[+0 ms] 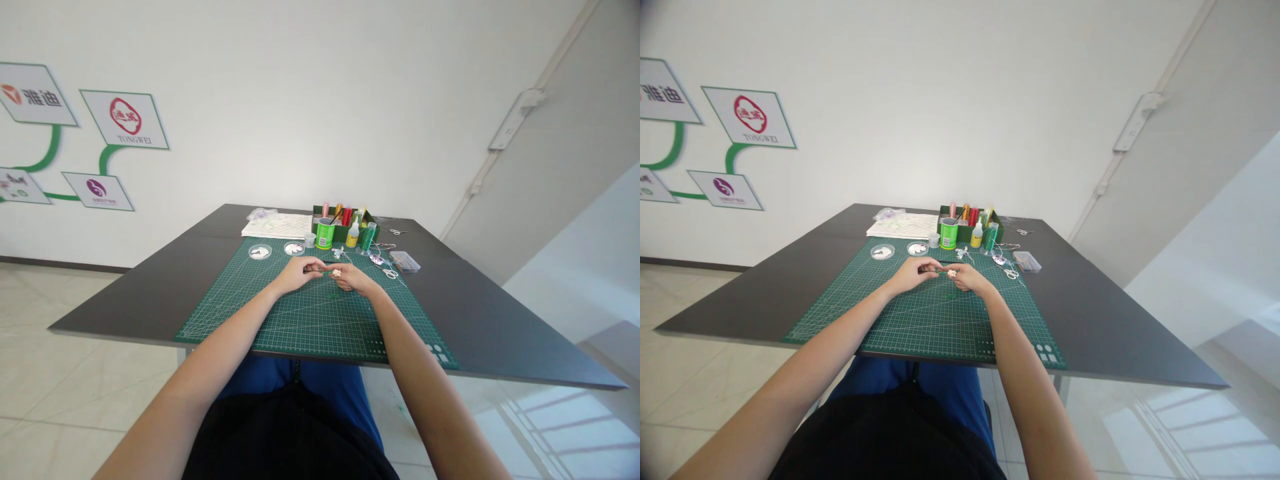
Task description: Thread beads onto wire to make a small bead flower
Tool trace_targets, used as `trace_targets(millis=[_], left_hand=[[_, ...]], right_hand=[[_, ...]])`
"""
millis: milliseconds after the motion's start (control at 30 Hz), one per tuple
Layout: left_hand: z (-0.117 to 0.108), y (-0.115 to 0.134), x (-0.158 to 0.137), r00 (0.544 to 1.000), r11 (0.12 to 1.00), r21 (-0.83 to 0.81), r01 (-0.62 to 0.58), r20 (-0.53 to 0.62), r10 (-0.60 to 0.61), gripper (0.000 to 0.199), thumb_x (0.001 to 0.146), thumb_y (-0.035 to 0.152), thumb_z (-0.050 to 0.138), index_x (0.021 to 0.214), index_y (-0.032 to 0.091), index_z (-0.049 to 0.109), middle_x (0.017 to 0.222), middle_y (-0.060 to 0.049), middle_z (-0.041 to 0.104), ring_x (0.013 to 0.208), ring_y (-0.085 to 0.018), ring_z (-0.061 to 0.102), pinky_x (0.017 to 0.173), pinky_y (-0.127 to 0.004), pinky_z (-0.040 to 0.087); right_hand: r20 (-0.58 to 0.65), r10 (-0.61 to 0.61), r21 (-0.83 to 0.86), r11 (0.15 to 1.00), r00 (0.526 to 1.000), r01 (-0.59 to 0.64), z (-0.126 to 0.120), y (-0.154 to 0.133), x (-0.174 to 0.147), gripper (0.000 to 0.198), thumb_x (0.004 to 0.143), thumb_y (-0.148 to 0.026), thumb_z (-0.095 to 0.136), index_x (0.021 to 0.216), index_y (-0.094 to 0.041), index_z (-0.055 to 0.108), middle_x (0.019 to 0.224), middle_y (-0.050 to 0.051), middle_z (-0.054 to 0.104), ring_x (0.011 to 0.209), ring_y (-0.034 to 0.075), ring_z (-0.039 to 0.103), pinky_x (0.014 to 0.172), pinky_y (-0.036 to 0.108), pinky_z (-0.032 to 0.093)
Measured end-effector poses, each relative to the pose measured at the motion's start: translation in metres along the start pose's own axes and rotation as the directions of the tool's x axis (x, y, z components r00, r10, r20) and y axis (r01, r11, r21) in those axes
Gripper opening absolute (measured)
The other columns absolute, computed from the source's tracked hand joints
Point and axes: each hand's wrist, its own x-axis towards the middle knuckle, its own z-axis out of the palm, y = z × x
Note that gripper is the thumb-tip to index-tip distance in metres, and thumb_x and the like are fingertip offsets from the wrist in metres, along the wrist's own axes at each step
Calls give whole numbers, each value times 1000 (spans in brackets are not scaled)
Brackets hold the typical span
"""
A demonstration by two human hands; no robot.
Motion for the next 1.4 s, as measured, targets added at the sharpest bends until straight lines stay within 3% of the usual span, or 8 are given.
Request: trace_targets(millis=[567,767,900,1100,1233,1400], left_hand=[[-2,5,1,999,997,62,-40,-28,42,15,85,28,72,94,17,79,82,-4,71,71,-13,59,70,-25,43],[-4,7,1,998,1000,-4,-7,-64,7,19,84,31,73,97,17,78,84,-5,73,72,-14,61,69,-26,45],[-5,5,2,996,996,-82,17,-82,-24,26,82,36,74,98,15,77,80,-5,72,65,-13,59,64,-25,46],[-4,-6,5,986,965,-256,61,-134,-98,36,75,41,79,98,13,76,75,-4,71,60,-12,58,59,-25,47],[-5,-10,7,978,958,-277,71,-171,-122,37,73,41,80,97,14,76,77,-4,71,60,-12,58,57,-25,47],[-7,-10,7,971,971,-225,86,-199,-132,34,75,39,78,97,14,76,75,-3,71,58,-12,56,57,-25,47]], right_hand=[[-20,-3,20,1000,1000,3,3,-7,-4,47,77,-39,74,113,-9,65,41,-13,32,35,5,22,39,21,12],[-92,-44,87,995,995,52,2,-11,-4,45,76,-35,72,113,-10,68,40,-11,37,35,5,24,40,21,15],[-182,-90,184,975,979,124,-1,-15,-5,40,72,-35,74,105,-12,71,46,-7,47,39,7,35,40,21,21],[-369,-19,233,966,929,113,-12,-12,-3,26,74,-29,71,95,-14,70,56,-2,58,44,9,50,41,20,32],[-540,58,184,982,840,51,-16,-9,0,18,77,-20,66,94,-13,69,67,3,66,48,9,57,40,18,35],[-631,-96,-3,993,770,121,-15,-8,3,24,73,-21,67,95,-15,67,84,8,71,51,9,57,36,18,36]])
